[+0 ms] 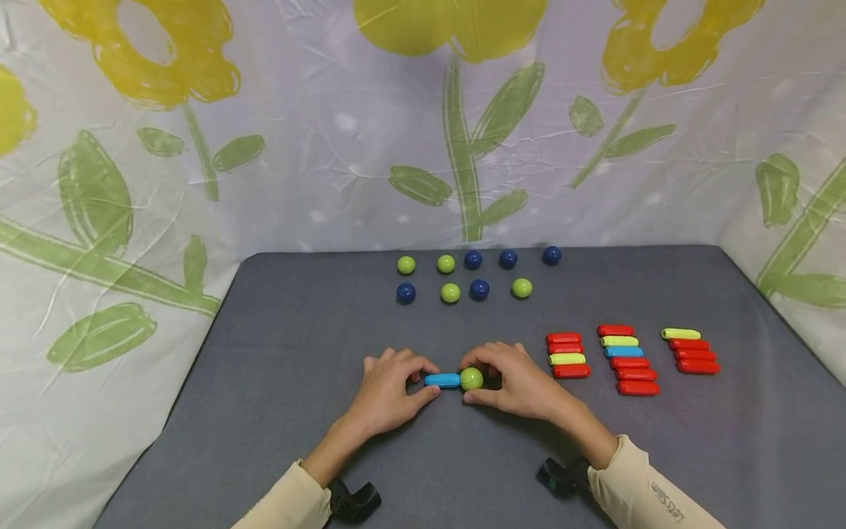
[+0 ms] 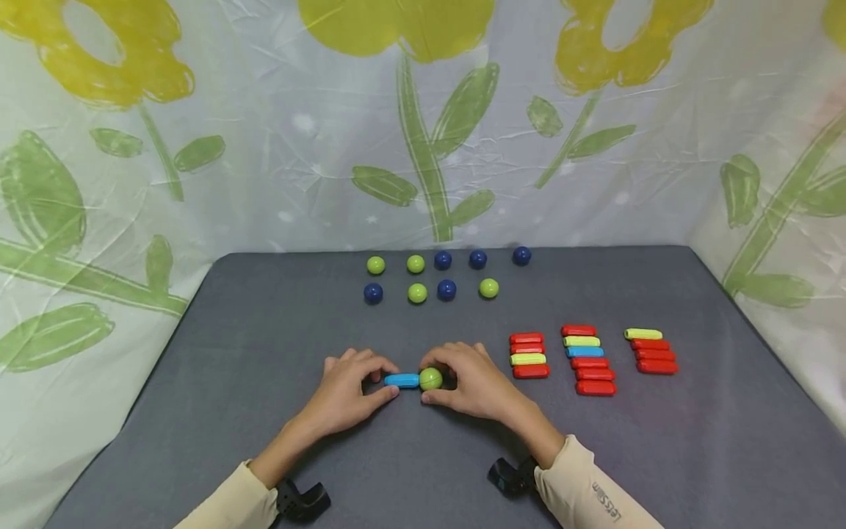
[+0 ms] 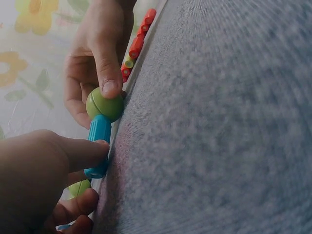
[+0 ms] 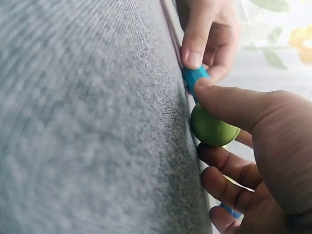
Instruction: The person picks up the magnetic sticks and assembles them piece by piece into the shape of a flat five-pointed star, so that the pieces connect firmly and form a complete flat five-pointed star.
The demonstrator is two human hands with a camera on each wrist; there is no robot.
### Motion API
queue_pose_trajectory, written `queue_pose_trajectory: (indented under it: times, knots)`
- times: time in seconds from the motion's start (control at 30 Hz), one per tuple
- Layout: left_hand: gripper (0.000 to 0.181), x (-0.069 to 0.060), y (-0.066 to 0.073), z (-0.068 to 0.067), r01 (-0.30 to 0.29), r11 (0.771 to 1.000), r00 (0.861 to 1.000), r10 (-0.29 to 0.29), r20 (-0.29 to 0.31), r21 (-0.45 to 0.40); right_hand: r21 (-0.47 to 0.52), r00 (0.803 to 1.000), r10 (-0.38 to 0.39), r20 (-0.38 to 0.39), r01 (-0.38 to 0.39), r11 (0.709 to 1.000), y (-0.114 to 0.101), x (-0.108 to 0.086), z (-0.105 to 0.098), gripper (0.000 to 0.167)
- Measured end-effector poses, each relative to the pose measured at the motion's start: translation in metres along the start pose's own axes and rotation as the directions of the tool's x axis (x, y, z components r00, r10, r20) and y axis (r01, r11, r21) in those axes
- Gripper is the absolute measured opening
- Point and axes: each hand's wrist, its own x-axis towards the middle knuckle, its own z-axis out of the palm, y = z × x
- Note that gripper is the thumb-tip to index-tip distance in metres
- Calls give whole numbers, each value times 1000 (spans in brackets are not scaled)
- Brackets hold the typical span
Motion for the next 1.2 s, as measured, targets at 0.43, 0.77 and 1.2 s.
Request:
queue_pose_trajectory:
  times: [0.43, 0.77, 1.2]
  knots:
    - [16, 1, 1, 0, 18, 1000, 1000, -18, -11, -5, 20, 1000, 6, -7, -6, 1000, 1, -2, 6, 37]
    - [28, 3, 1, -1, 80, 997, 995, -80, -63, -8, 44, 1000, -23, 6, 23, 999, -1, -1, 9, 36]
    - [17, 1, 2, 1, 157, 986, 979, -164, -119, -64, 104, 999, -39, -13, 41, 994, -11, -2, 20, 32]
